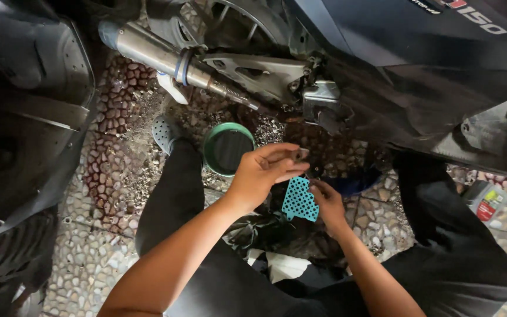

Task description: The person holds a blue perforated metal plate, cleans it with a cloth, and then cleans a small cylindrical metal part. The person is sitting on the floor next to a motorcycle.

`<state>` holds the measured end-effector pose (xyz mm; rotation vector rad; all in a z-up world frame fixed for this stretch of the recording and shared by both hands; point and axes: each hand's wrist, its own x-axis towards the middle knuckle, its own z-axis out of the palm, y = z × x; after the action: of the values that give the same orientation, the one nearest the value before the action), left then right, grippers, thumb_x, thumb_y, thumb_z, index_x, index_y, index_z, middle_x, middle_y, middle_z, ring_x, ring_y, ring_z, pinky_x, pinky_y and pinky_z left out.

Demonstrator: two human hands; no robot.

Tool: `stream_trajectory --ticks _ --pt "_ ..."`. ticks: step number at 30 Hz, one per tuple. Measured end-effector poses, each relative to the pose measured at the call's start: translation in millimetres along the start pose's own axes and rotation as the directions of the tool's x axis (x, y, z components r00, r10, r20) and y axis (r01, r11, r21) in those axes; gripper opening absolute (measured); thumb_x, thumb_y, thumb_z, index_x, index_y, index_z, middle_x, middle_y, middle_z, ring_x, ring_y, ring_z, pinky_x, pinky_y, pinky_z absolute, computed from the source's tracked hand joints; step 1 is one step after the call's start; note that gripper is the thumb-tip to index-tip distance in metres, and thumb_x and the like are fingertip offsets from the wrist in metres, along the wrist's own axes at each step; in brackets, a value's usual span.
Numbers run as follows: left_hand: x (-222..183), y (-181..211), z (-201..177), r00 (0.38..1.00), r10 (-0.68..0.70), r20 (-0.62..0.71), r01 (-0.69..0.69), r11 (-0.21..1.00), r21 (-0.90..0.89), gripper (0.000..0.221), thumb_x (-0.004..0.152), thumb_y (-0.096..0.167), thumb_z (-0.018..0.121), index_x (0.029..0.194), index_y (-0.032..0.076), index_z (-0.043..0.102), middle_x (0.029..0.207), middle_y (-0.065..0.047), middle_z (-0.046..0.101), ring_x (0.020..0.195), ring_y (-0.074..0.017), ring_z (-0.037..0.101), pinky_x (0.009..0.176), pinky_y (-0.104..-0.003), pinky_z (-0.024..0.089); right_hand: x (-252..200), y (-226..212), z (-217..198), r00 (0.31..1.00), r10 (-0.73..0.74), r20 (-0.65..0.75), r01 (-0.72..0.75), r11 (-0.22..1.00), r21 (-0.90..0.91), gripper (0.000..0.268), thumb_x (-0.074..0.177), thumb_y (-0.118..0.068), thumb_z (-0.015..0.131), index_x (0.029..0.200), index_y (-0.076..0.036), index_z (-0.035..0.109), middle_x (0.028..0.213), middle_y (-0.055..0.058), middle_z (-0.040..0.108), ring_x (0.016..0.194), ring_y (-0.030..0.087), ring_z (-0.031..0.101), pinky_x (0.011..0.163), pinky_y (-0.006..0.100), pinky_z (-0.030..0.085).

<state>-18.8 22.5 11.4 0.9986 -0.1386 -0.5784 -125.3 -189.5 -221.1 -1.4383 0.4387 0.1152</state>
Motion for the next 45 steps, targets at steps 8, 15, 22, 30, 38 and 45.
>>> stream_trajectory --ticks 8,15,22,30,38,45 --pt "-0.7 2.4 -1.2 0.994 -0.104 0.017 0.105 0.986 -0.127 0.039 0.108 0.009 0.052 0.142 -0.009 0.052 0.133 -0.025 0.063 0.118 -0.0362 0.069 0.104 -0.047 0.058 9.7 28.2 -0.7 1.000 -0.018 0.014 0.020 0.993 -0.117 0.037 0.098 -0.026 0.069 0.130 -0.006 0.071 0.089 -0.002 0.065 0.076 0.007 0.052 0.067 0.024 0.045" --pt "-0.8 4.2 -5.0 0.993 -0.113 0.042 0.120 0.964 -0.239 0.040 0.108 0.011 0.053 0.143 -0.008 0.051 0.131 -0.025 0.063 0.115 -0.0341 0.069 0.105 -0.049 0.057 13.9 45.7 -0.7 1.000 -0.006 0.026 0.009 0.996 -0.090 0.027 0.097 -0.027 0.068 0.113 -0.005 0.071 0.078 -0.002 0.060 0.068 0.007 0.049 0.061 0.026 0.042" --pt "5.6 3.6 -12.9 0.995 -0.096 0.023 0.098 0.921 -0.377 0.031 0.106 0.013 0.061 0.130 -0.006 0.055 0.121 -0.021 0.066 0.110 -0.0332 0.070 0.103 -0.050 0.058 9.5 33.3 8.6 0.990 0.116 0.083 -0.119 0.993 0.028 0.030 0.104 -0.028 0.056 0.092 -0.003 0.067 0.076 0.001 0.059 0.062 0.009 0.043 0.055 0.028 0.034" --pt "42.5 -35.6 -65.1 0.994 -0.053 -0.095 0.052 0.999 -0.006 0.035 0.099 0.011 0.068 0.131 -0.002 0.063 0.109 -0.015 0.064 0.100 -0.0243 0.069 0.097 -0.042 0.061 20.2 74.7 1.7 0.961 -0.159 0.225 0.179 0.981 -0.072 0.016 0.098 -0.012 0.055 0.100 -0.004 0.068 0.089 0.002 0.069 0.068 0.007 0.055 0.060 0.025 0.047" --pt "-3.7 -72.0 -86.6 0.990 0.102 0.098 -0.126 0.323 0.938 0.020 0.096 0.023 0.069 0.100 0.003 0.072 0.090 -0.016 0.072 0.083 -0.0295 0.070 0.075 -0.042 0.056 10.7 49.9 -4.9 0.990 -0.041 0.132 0.060 0.988 -0.145 0.021 0.100 -0.023 0.058 0.116 -0.012 0.064 0.067 -0.002 0.053 0.049 0.008 0.041 0.043 0.029 0.034" --pt "-32.5 -58.4 -79.5 0.948 -0.046 0.314 -0.317 -0.069 0.946 0.013 0.088 0.013 0.066 0.096 0.004 0.071 0.102 -0.019 0.067 0.097 -0.0399 0.065 0.083 -0.048 0.053 -33.7 -101.5 -11.9 0.914 -0.053 0.402 0.244 0.864 -0.441 0.028 0.099 -0.027 0.073 0.120 -0.012 0.061 0.075 0.000 0.054 0.063 0.009 0.044 0.057 0.031 0.043"
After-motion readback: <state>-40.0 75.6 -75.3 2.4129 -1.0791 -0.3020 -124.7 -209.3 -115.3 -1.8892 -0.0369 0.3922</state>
